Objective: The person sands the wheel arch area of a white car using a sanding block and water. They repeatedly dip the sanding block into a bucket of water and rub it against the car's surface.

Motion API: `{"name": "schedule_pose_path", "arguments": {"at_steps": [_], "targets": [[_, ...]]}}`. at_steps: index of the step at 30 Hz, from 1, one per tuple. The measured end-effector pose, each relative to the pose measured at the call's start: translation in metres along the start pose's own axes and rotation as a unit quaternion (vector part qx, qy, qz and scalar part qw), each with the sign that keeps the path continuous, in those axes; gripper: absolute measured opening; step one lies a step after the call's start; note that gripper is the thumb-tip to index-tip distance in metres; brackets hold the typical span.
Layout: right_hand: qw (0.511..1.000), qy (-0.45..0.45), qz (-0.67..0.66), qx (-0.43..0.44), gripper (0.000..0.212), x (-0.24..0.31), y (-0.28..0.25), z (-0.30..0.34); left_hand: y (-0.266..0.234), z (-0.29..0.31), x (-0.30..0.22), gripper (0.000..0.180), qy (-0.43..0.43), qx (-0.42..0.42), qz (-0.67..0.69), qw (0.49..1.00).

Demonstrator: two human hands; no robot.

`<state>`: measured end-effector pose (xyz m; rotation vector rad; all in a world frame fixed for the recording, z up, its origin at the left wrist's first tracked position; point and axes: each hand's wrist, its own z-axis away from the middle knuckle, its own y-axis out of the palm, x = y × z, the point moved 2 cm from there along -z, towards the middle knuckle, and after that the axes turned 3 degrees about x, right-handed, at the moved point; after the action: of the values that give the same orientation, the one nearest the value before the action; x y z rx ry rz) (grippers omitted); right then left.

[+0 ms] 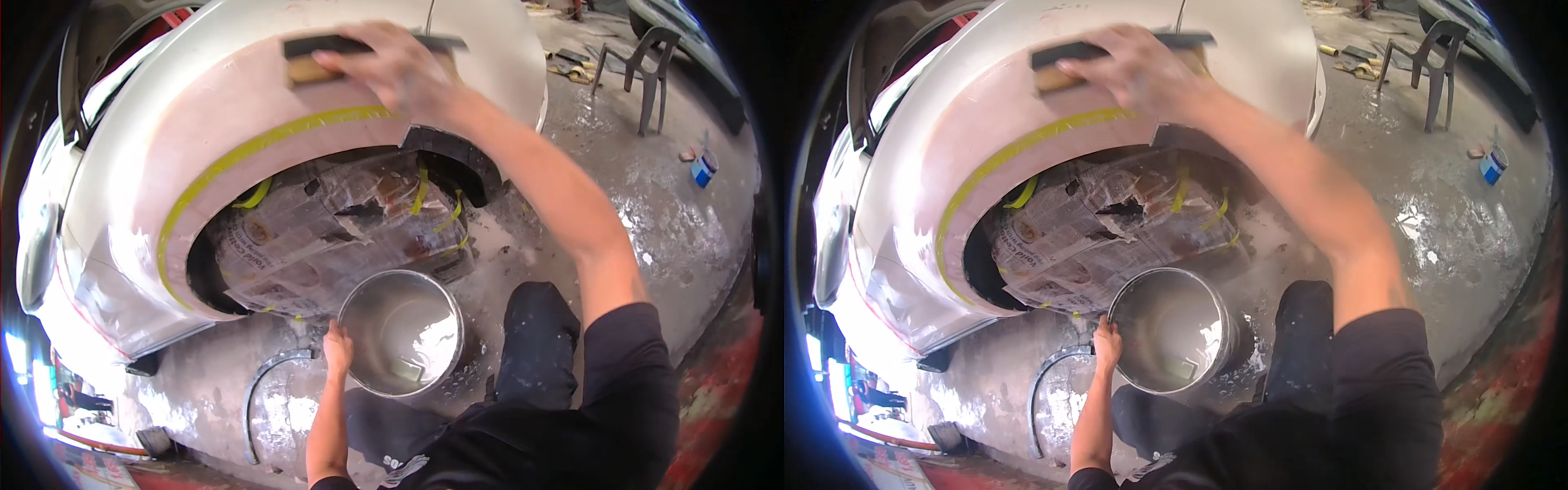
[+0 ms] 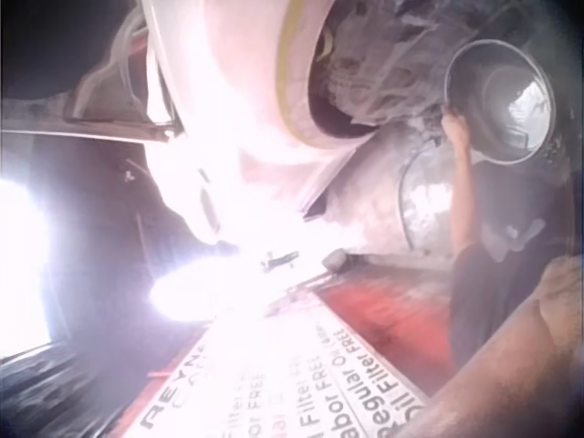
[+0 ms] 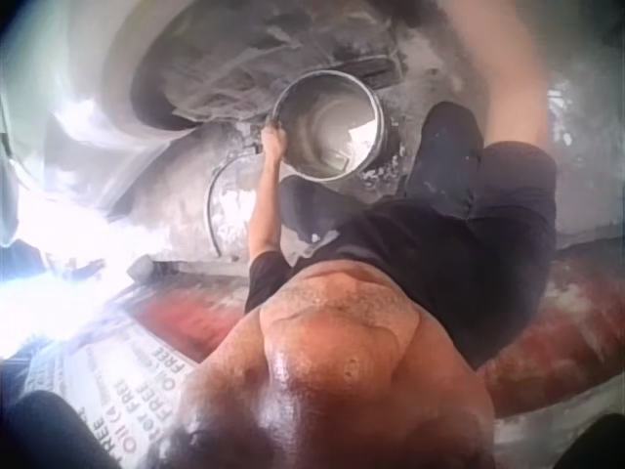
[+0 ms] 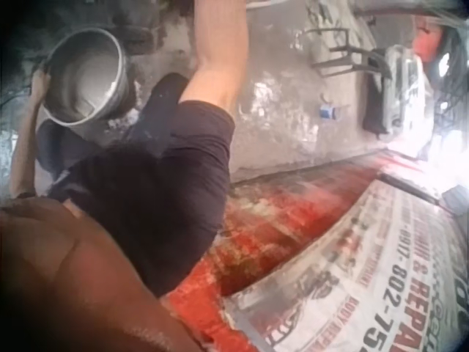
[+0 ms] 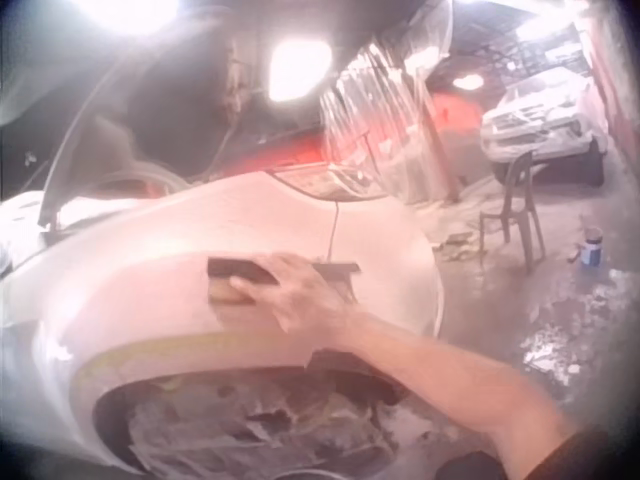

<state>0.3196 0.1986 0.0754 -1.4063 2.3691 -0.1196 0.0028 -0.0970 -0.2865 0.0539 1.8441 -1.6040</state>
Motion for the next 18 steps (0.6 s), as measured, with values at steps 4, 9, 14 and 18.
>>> {"name": "schedule_pose_path", "arguments": {"at_steps": [4,9,14,18], "targets": [[0.997,0.065,-0.050,0.012,0.042,-0.023,0.003,-0.044,0.007,-0.009,0.006,0.017,0.035,-0.005,0.011,0.999],[1.000,0.000,-0.027,-0.015,0.041,0.021,-0.006,0.023,0.007,-0.001,0.011,0.017,-0.009,0.002,0.008,1.000],[1.000,0.014,0.003,-0.012,0.043,-0.026,0.012,-0.053,0.006,-0.008,-0.001,0.017,0.014,-0.003,-0.011,1.000],[0.999,0.033,0.000,-0.009,0.047,0.003,0.002,0.004,0.005,-0.001,0.012,0.016,0.010,-0.009,0.004,1.000]]}}
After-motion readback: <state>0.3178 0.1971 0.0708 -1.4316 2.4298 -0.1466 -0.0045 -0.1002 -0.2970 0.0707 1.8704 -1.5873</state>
